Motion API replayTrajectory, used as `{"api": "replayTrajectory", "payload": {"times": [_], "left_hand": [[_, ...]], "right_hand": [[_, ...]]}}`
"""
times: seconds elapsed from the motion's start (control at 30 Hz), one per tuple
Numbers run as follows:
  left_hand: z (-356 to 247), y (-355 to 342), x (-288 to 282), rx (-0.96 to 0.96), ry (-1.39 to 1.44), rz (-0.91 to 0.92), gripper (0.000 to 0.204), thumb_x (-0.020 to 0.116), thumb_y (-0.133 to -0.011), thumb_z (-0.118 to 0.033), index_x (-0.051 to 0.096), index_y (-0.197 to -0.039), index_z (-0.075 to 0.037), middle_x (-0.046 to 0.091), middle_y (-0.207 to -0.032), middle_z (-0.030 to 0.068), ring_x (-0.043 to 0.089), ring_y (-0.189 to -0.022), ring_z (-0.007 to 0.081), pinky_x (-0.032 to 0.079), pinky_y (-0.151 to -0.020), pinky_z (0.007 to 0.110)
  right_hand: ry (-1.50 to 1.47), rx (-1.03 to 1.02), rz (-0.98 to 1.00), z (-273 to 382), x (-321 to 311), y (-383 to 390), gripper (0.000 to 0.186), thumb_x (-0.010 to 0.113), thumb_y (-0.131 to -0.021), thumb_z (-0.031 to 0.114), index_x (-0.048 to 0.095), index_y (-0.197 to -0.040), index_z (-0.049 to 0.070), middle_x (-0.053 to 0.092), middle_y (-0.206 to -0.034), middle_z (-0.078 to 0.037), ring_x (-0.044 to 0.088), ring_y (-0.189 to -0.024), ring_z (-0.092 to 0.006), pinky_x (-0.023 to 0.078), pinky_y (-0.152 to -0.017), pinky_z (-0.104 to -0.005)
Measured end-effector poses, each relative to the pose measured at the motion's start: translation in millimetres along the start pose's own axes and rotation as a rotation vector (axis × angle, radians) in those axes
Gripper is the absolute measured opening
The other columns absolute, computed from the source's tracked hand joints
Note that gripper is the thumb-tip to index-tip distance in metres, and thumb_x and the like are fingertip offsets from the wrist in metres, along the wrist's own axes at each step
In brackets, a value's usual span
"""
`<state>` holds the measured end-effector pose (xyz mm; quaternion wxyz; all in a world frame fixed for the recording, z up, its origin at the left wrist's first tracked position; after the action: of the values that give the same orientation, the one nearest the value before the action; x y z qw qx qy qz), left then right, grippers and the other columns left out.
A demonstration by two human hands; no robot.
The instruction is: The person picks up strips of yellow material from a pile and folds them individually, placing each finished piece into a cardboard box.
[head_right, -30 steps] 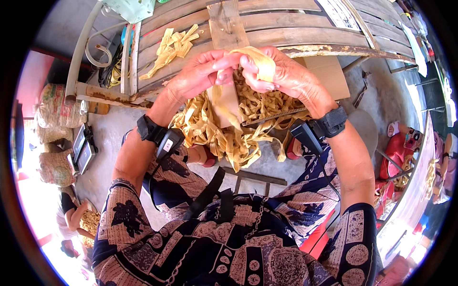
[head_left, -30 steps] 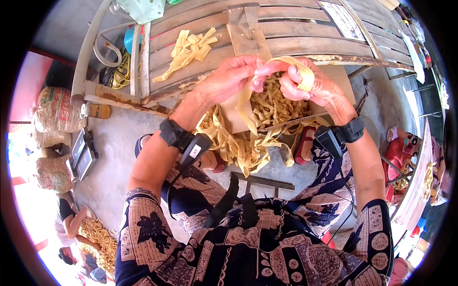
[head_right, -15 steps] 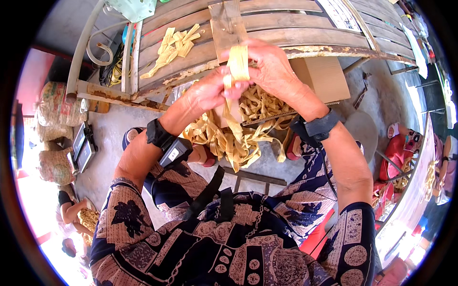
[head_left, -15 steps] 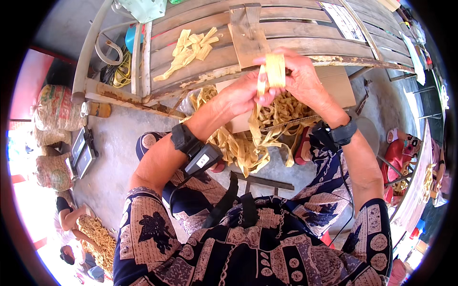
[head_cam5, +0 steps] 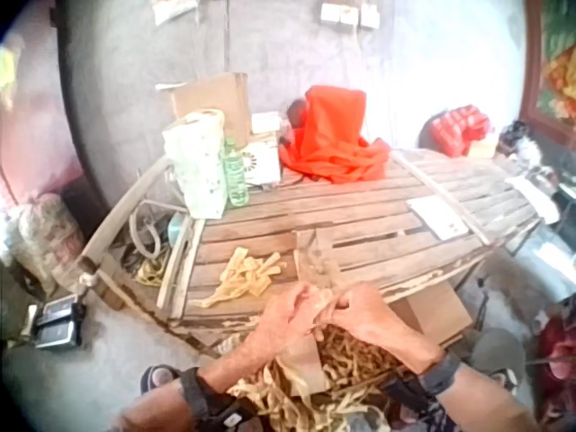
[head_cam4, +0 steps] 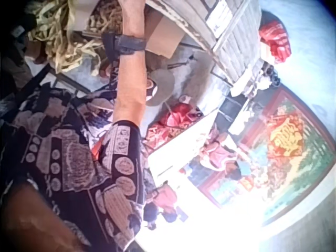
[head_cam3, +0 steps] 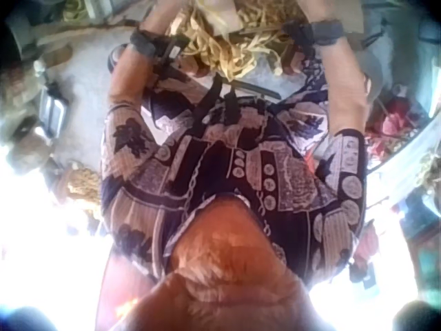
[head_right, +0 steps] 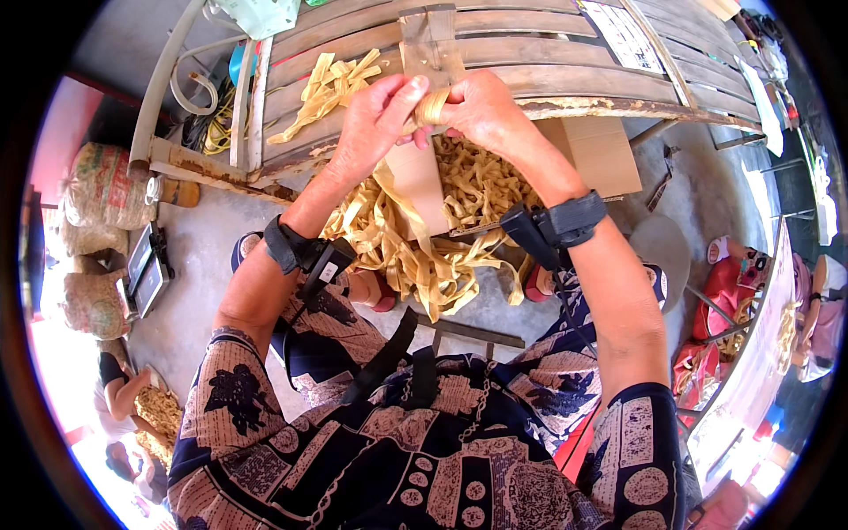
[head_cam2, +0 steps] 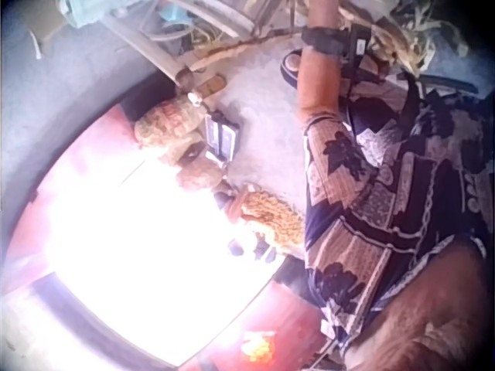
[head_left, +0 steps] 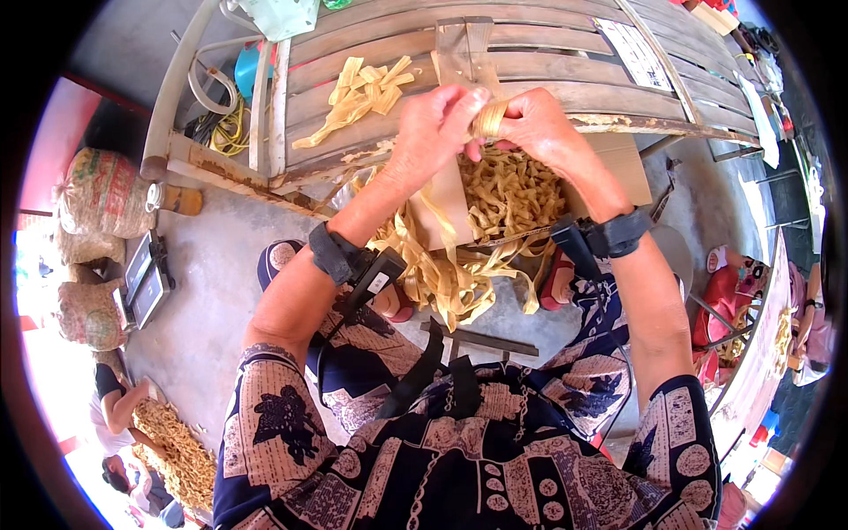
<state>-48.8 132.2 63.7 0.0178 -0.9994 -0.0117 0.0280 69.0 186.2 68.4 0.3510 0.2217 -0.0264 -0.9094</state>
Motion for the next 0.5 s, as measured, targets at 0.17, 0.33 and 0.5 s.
{"api": "replayTrajectory", "payload": {"times": [0.17,0.33,0.5], "left_hand": [[8,4,10,0.128,-0.272,0.042,0.03,0.054,-0.086,-0.025,0.043,-0.103,-0.002,0.062,-0.072,0.0099,0.059,-0.056,0.013,0.043,-0.049,0.024],[24,7,12,-0.103,0.186,0.011,0.019,0.046,-0.088,-0.016,0.047,-0.1,-0.002,0.058,-0.072,0.0078,0.055,-0.054,0.0128,0.04,-0.046,0.022],[16,6,29,-0.206,0.838,0.182,0.016,0.048,-0.088,-0.018,0.052,-0.094,-0.004,0.045,-0.062,-0.0008,0.036,-0.047,0.0044,0.027,-0.042,0.017]], "right_hand": [[0.367,-0.432,-0.345,6,12,20,0.01,0.061,-0.065,0.007,0.064,-0.07,-0.001,0.061,-0.098,-0.013,0.059,-0.084,-0.0277,0.046,-0.072,-0.0327],[0.296,-0.662,-0.429,17,15,40,0.009,0.057,-0.073,0.004,0.063,-0.075,-0.003,0.057,-0.107,-0.015,0.056,-0.096,-0.0243,0.045,-0.079,-0.0312],[-0.475,-0.418,-0.417,5,-20,27,0.012,0.059,-0.073,0.001,0.066,-0.081,-0.005,0.056,-0.113,-0.01,0.053,-0.098,-0.0168,0.044,-0.081,-0.0289]]}}
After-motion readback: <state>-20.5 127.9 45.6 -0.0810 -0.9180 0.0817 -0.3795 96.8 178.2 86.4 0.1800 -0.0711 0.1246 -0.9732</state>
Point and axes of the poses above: each hand's wrist, its own y-axis away from the middle knuckle, its own x-axis out of the palm, z = x × y, the point moved 5 cm from there along -y, towards the middle knuckle
